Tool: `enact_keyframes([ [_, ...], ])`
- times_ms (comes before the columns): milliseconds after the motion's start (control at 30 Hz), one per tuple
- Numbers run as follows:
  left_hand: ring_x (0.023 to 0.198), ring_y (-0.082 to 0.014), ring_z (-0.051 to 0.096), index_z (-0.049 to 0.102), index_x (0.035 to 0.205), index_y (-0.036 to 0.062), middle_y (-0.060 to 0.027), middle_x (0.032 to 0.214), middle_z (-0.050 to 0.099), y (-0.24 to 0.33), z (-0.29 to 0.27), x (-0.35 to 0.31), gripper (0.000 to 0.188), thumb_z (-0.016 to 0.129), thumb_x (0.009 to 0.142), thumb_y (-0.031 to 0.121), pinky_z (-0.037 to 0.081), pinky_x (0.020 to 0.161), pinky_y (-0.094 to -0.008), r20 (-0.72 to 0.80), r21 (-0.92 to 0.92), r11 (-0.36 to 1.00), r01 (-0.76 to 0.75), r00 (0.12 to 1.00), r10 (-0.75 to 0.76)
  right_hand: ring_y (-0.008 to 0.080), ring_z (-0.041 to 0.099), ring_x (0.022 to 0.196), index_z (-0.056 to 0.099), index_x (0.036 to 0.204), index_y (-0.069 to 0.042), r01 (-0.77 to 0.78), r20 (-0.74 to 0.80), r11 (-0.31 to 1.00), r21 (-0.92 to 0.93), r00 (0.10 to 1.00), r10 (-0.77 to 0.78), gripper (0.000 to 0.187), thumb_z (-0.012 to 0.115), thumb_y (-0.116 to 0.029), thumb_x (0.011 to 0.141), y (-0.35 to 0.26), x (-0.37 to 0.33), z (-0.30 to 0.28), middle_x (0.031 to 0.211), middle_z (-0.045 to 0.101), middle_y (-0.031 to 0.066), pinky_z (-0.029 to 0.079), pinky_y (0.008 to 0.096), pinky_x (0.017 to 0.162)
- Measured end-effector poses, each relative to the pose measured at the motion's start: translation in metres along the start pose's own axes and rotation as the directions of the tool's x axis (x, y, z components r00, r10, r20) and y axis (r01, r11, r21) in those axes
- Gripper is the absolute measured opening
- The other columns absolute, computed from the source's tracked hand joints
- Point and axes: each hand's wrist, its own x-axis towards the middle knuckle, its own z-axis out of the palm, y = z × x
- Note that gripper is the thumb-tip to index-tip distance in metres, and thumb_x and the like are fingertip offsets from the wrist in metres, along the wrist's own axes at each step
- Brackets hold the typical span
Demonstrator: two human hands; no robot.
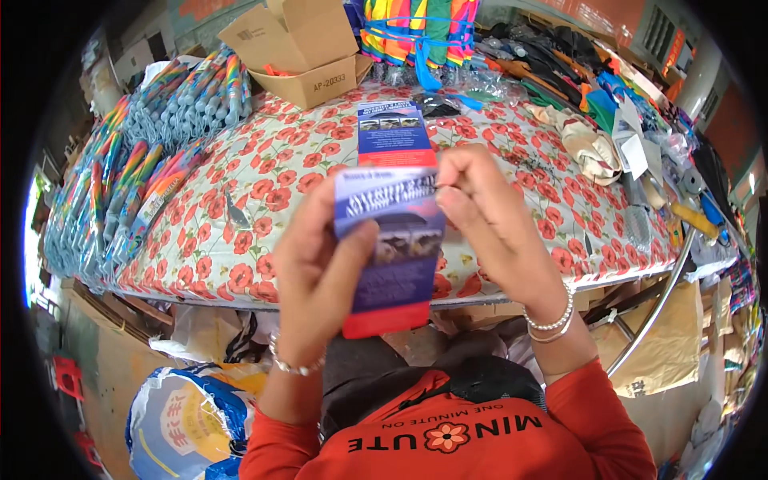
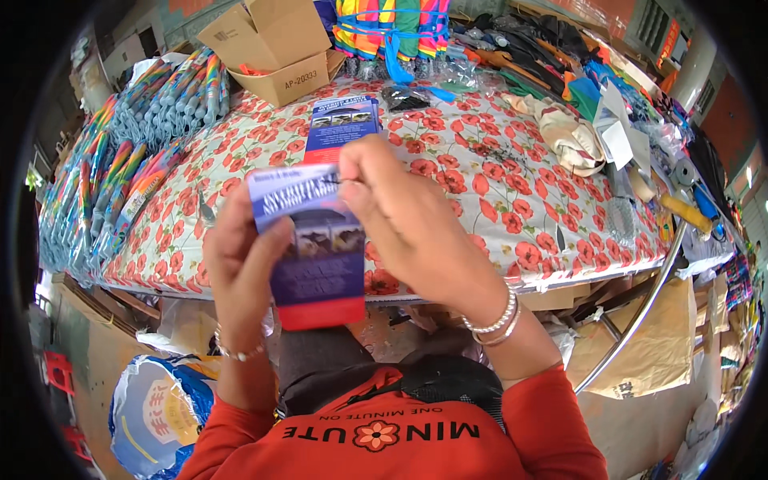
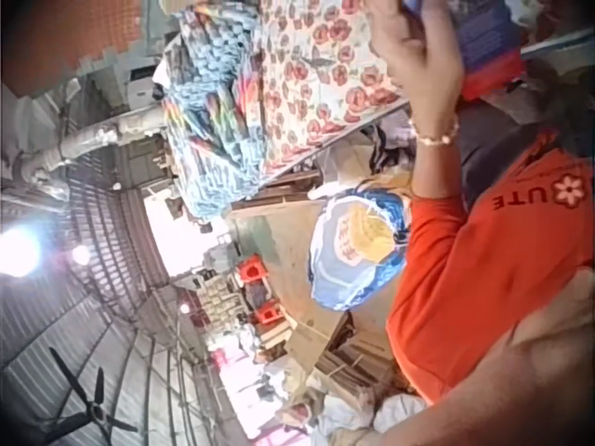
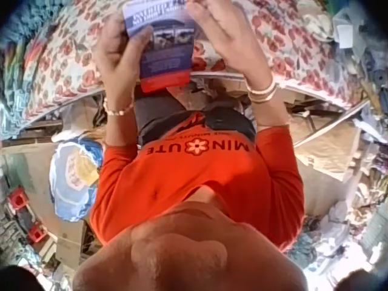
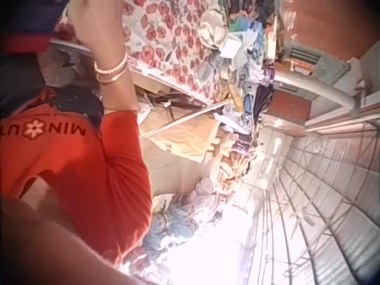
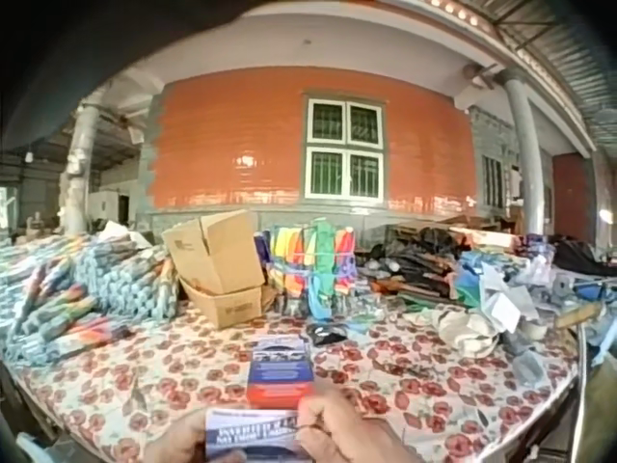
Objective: Sorting and unfolding paper flyers on a table.
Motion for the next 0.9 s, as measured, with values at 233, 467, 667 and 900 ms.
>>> enact_keyframes([
  [233,0.104,-0.0125,0.051,0.042,0.124,-0.0046,-0.0089,0.114,0.053,-0.003,0.008,-0.017,0.042,0.049,0.082,-0.009,0.041,0.087,-0.0251,-0.012,-0.120,0.992,0.024,1.000,-0.025,0.0258,0.051,0.054,0.043,0.090,-0.004,0.051,-0.084,0.911,-0.410,0.992,-0.093,0.007,0.045,-0.011,0.089,0.004,0.007,0.022,0.060,0.046,0.0110,0.037,0.0329,0.050],
  [467,0.105,-0.0130,0.050,0.041,0.125,-0.0043,-0.0098,0.117,0.051,-0.011,0.006,-0.017,0.043,0.048,0.083,-0.009,0.041,0.087,-0.0256,0.024,-0.069,0.998,-0.013,1.000,0.015,0.0294,0.053,0.057,0.044,0.090,-0.004,0.080,-0.087,0.850,-0.521,0.985,-0.146,0.006,0.046,-0.010,0.088,0.009,0.009,0.029,0.060,0.048,0.0123,0.037,0.0376,0.049],
  [667,0.100,-0.0138,0.053,0.047,0.119,-0.0056,-0.0114,0.113,0.053,-0.014,-0.001,-0.018,0.037,0.052,0.082,-0.004,0.043,0.081,-0.0245,0.137,0.288,0.949,-0.125,0.987,0.089,0.0307,0.054,0.057,0.044,0.091,-0.003,0.081,-0.072,0.850,-0.520,0.988,-0.138,0.007,0.046,-0.009,0.087,0.014,0.008,0.038,0.061,0.049,0.0125,0.038,0.0377,0.049],
  [900,0.089,-0.0158,0.054,0.053,0.111,-0.0057,-0.0127,0.102,0.057,-0.022,-0.004,-0.032,0.028,0.052,0.084,0.002,0.043,0.077,-0.0258,-0.084,-0.281,0.959,0.034,0.995,-0.060,0.0324,0.055,0.059,0.044,0.093,-0.002,0.117,-0.082,0.989,-0.087,0.989,-0.124,0.009,0.043,-0.009,0.089,0.004,-0.012,0.055,0.066,0.051,0.0146,0.040,0.0360,0.051],
])
